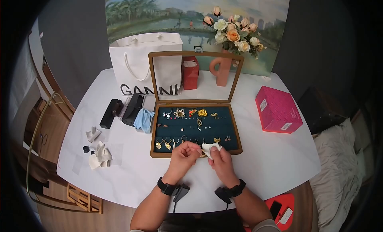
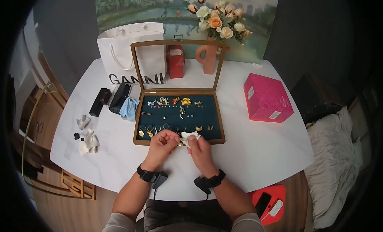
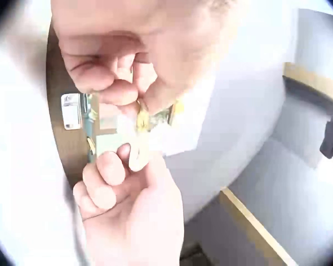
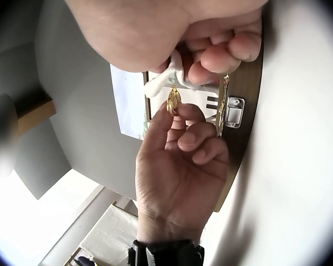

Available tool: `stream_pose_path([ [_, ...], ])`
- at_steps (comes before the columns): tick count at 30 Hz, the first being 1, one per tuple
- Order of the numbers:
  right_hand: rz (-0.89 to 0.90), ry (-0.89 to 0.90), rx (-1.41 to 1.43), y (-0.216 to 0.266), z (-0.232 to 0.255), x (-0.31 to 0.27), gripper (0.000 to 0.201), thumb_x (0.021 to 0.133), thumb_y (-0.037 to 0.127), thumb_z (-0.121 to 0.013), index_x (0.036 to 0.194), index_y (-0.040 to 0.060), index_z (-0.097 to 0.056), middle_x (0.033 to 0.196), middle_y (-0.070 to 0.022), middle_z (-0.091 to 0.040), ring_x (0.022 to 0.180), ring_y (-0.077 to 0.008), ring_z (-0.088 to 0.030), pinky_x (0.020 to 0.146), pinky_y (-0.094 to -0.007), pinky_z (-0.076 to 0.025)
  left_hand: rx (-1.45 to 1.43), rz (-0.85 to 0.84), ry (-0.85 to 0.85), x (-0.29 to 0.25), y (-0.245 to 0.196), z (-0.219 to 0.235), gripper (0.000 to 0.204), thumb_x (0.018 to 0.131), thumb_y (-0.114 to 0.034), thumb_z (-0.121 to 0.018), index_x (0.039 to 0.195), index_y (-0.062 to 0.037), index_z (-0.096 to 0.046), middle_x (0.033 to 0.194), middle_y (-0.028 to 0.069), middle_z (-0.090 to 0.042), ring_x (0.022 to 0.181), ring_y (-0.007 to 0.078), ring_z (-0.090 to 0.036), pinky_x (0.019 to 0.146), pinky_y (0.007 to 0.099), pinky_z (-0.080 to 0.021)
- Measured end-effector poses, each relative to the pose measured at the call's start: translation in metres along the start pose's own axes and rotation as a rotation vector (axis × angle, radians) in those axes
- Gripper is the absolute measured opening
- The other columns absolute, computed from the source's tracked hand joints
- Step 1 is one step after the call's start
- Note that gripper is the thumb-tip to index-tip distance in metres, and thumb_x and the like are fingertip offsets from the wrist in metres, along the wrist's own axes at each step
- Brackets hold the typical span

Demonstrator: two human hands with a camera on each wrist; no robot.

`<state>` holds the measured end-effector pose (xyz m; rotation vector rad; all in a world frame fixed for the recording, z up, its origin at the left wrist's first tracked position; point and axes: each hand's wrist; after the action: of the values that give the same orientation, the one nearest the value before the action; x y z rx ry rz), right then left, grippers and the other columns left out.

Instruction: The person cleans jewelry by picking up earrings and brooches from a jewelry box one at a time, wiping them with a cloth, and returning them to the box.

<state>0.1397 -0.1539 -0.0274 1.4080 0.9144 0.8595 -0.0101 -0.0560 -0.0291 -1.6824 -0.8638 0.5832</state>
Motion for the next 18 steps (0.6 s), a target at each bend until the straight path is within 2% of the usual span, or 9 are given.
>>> stream_pose_path([
  [2, -0.034, 0.074, 0.02, 0.002, -0.003, -0.003, 0.032, 0.111, 0.03, -0.051, 0.1, 0.0037, -0.064, 0.072, 0.003, -0.057, 0.065, -0.0044, -0.05, 0.058, -0.0231, -0.041, -0.032, -0.007, 0.026, -0.001, 0.001, -0.002, 0.006, 0.098, -0.003, -0.067, 0.104, -0.0027, -0.068, 0.083, -0.0047, -0.067, 0.065, -0.0008, -0.053, 0.057, 0.0165, -0.04],
  [5, 0.053, 0.091, -0.028, 0.002, -0.008, -0.006, 0.031, 0.111, 0.031, -0.051, 0.103, 0.0041, -0.064, 0.073, 0.0037, -0.056, 0.064, -0.0037, -0.048, 0.057, -0.0226, -0.039, -0.017, -0.025, 0.007, -0.001, 0.0, -0.005, 0.004, 0.097, -0.004, -0.068, 0.102, -0.0034, -0.068, 0.079, -0.0043, -0.066, 0.061, 0.0006, -0.053, 0.054, 0.0173, -0.039],
  [8, 0.051, -0.019, -0.055, -0.002, -0.004, -0.002, 0.032, 0.111, 0.032, -0.05, 0.105, 0.0043, -0.065, 0.074, 0.0042, -0.055, 0.063, -0.0033, -0.047, 0.057, -0.0221, -0.038, 0.051, -0.027, -0.04, -0.002, -0.002, -0.003, 0.005, 0.098, -0.004, -0.067, 0.102, -0.0035, -0.069, 0.079, -0.004, -0.066, 0.061, 0.0006, -0.053, 0.054, 0.017, -0.039],
  [11, 0.009, -0.017, 0.034, -0.006, 0.002, 0.003, 0.031, 0.111, 0.032, -0.05, 0.108, 0.0047, -0.065, 0.074, 0.0044, -0.055, 0.063, -0.0031, -0.046, 0.056, -0.0217, -0.038, 0.048, -0.023, -0.074, -0.001, -0.006, -0.003, 0.004, 0.098, -0.005, -0.068, 0.102, -0.0038, -0.069, 0.079, -0.0039, -0.066, 0.061, 0.0006, -0.052, 0.054, 0.0172, -0.04],
  [17, -0.069, 0.171, 0.043, 0.008, -0.009, -0.008, 0.031, 0.111, 0.032, -0.051, 0.111, 0.0049, -0.066, 0.075, 0.0045, -0.055, 0.064, -0.0027, -0.046, 0.057, -0.0218, -0.038, -0.022, -0.046, 0.019, -0.001, 0.0, -0.003, 0.009, 0.098, -0.004, -0.068, 0.107, -0.0028, -0.068, 0.085, -0.0023, -0.067, 0.065, 0.0016, -0.054, 0.056, 0.0169, -0.041],
  [18, -0.036, 0.169, 0.033, 0.007, -0.009, -0.008, 0.029, 0.111, 0.03, -0.051, 0.111, 0.0047, -0.066, 0.075, 0.0042, -0.055, 0.064, -0.0031, -0.047, 0.057, -0.022, -0.038, -0.025, -0.048, 0.036, -0.001, 0.001, -0.003, 0.011, 0.098, -0.004, -0.068, 0.108, -0.0025, -0.068, 0.086, -0.002, -0.067, 0.066, 0.0016, -0.054, 0.057, 0.0168, -0.041],
])
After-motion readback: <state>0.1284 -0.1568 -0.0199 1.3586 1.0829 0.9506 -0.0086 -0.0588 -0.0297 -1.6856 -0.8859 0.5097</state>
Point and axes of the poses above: each hand's wrist, its own x-axis towards the middle knuckle, its own z-axis out of the back of the hand, y = z × x
